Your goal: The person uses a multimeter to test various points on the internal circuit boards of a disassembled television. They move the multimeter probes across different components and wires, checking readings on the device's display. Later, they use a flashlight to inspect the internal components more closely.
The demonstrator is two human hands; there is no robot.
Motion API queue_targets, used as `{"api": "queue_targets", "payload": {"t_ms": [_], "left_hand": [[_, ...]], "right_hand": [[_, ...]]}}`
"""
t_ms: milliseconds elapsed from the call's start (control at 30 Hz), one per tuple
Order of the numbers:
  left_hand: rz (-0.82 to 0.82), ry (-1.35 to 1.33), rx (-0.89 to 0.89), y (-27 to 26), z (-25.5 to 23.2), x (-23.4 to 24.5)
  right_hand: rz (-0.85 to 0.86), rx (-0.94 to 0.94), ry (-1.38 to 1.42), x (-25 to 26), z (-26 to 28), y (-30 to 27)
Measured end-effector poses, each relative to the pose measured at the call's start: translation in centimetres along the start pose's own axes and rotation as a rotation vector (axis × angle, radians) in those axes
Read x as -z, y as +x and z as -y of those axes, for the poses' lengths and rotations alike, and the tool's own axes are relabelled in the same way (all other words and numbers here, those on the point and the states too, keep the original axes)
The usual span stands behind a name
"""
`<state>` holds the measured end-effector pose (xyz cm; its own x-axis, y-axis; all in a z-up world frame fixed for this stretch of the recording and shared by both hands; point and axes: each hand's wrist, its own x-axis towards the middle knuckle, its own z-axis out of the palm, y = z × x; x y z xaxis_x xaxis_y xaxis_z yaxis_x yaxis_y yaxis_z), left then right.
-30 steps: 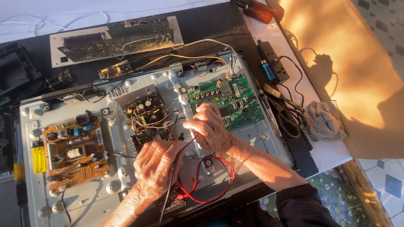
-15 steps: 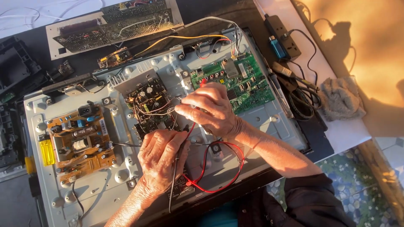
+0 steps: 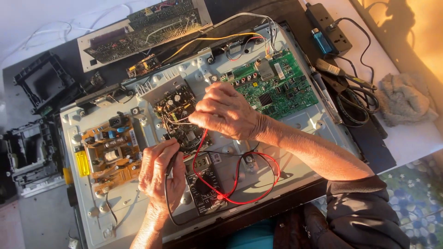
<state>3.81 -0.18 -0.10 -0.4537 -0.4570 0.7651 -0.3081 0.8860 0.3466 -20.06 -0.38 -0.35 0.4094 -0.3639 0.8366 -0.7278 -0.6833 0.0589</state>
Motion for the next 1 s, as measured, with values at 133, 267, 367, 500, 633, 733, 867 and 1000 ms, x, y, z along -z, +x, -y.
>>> {"api": "queue_targets", "payload": {"t_ms": [133,267,367,500,633,733,867,1000], "left_hand": [[-0.036,0.006,-0.009,-0.2,0.7,-0.3],[-0.06,-0.022,0.038,-1.0,1.6,-0.2],[-0.018,-0.036,0.026,-0.3,1.4,0.6],[-0.013,-0.036,0.013,-1.1,1.8,0.6],[0.023,-0.036,-0.043,-1.1,1.9,0.1],[0.024,-0.002,-0.104,-1.1,1.8,0.0],[0.082,-0.023,-0.107,-1.2,2.1,-0.6],[-0.021,-0.015,-0.137,-1.3,1.8,-1.2]], "right_hand": [[-0.034,0.04,0.037,-1.1,1.0,0.9],[0.039,0.02,0.05,-2.4,2.0,-1.0],[0.035,0.011,0.03,-3.1,1.8,-2.0],[-0.064,0.054,0.028,-3.2,2.1,-1.6],[-0.081,0.024,0.098,-3.9,1.4,-3.8],[-0.083,-0.019,0.098,-4.1,0.9,-4.8],[-0.092,-0.086,0.134,-5.0,1.1,-4.9],[-0.379,-0.044,0.154,-5.9,1.0,-4.3]]}}
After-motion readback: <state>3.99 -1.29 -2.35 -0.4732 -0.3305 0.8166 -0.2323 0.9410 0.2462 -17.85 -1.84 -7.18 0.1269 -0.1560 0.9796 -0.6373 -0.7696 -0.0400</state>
